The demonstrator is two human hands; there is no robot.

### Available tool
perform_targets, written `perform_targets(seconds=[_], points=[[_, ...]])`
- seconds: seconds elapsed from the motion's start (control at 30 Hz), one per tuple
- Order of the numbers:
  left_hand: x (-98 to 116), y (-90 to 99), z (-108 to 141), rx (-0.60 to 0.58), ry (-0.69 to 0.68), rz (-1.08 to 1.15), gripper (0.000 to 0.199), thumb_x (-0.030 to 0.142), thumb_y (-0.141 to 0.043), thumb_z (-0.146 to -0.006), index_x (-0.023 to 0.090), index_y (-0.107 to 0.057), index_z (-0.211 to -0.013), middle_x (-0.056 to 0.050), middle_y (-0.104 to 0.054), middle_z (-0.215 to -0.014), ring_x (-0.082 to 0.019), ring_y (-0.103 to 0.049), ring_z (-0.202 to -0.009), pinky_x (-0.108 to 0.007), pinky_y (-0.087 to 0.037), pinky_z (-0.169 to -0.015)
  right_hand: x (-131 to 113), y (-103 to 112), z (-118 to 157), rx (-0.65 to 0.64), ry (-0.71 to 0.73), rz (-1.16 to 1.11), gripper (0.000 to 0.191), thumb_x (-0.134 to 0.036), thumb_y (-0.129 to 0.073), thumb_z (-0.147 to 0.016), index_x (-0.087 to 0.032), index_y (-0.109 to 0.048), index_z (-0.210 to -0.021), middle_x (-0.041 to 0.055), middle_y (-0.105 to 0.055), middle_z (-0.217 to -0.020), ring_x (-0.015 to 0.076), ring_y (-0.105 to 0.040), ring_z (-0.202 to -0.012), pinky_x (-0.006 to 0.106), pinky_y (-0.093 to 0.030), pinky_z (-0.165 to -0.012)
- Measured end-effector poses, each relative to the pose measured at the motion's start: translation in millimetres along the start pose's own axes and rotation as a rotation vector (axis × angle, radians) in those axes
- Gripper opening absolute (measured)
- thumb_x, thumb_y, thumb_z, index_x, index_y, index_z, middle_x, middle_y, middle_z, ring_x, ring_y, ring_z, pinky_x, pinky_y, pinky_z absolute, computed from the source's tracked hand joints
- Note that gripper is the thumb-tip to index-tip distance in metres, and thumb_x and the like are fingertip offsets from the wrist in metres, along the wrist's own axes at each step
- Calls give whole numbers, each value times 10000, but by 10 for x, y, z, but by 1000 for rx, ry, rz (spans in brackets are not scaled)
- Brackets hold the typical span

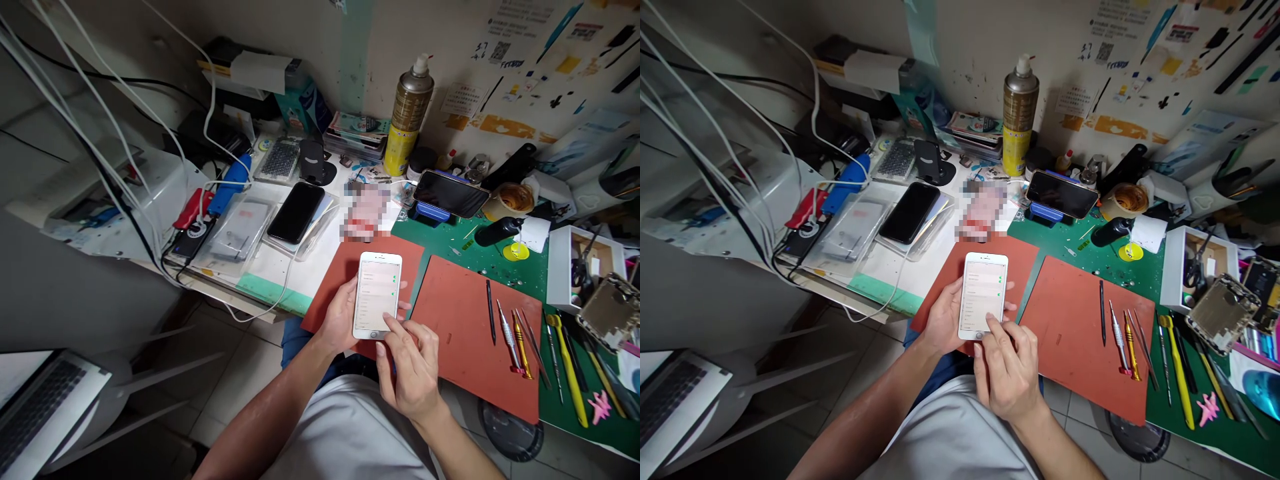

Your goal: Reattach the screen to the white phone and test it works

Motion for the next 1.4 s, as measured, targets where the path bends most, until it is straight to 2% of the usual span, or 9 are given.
perform_targets(seconds=[0.23,0.37,0.63,0.73,0.93,1.13,1.23,1.4], points=[[2,6,9,49,-17,8,603,465,-400,-1055,110,-560,-1514,-192,-680,-1391,-382,-663,-1269,-522,-463,-1121,62,-77,-106,-32,-57,72,343,-200,-635,-944,-156,-595,-1282,168,-669,-1400,359,-558,-1240,498,-454,-980],[-2,12,9,68,-28,25,605,449,-424,-1050,111,-529,-1540,-178,-683,-1392,-370,-637,-1310,-506,-439,-1150,80,-140,-134,-61,-105,89,355,-228,-622,-968,-168,-579,-1316,158,-642,-1447,354,-530,-1264,508,-438,-1007],[-10,-35,32,35,36,-1,612,493,-425,-1038,100,-598,-1474,-198,-626,-1463,-406,-643,-1287,-544,-453,-1130,-65,-263,-186,-167,-26,66,282,-277,-612,-990,-177,-615,-1254,101,-641,-1465,341,-523,-1313,482,-415,-1040],[3,-32,20,23,13,-18,614,496,-410,-1044,90,-611,-1459,-201,-630,-1457,-400,-629,-1308,-533,-439,-1145,-8,-212,-164,-130,-51,77,270,-248,-602,-992,-179,-610,-1253,109,-654,-1446,344,-542,-1290,489,-423,-1024],[10,-29,5,-16,-11,-14,595,479,-385,-1064,108,-596,-1479,-202,-628,-1459,-394,-628,-1312,-533,-463,-1125,163,22,-44,7,-142,129,234,-198,-622,-980,-178,-626,-1213,138,-712,-1341,354,-584,-1205,515,-438,-983],[-8,2,-5,-15,5,3,606,497,-413,-1053,125,-570,-1506,-213,-618,-1466,-406,-666,-1251,-545,-532,-1034,198,175,-1,119,-146,90,249,-92,-648,-942,-169,-650,-1179,134,-758,-1231,297,-629,-1037,458,-503,-881],[-19,20,-9,-11,13,-9,616,510,-412,-1050,126,-570,-1505,-217,-623,-1459,-402,-697,-1196,-537,-551,-1001,191,190,-22,138,-128,95,284,-44,-660,-919,-157,-651,-1180,138,-769,-1184,278,-630,-976,436,-514,-833],[6,4,-6,39,-10,-13,591,478,-377,-1065,114,-593,-1478,-199,-663,-1414,-382,-692,-1211,-517,-539,-1024,190,167,-29,121,-112,81,271,-47,-654,-922,-154,-653,-1171,143,-761,-1203,291,-626,-993,458,-516,-845]])
Point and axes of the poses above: each hand's wrist, its own z-axis away from the middle knuckle, its own y-axis out of the back of the hand, x = y × z, the point moved 7 cm from there along -z, towards the middle knuckle
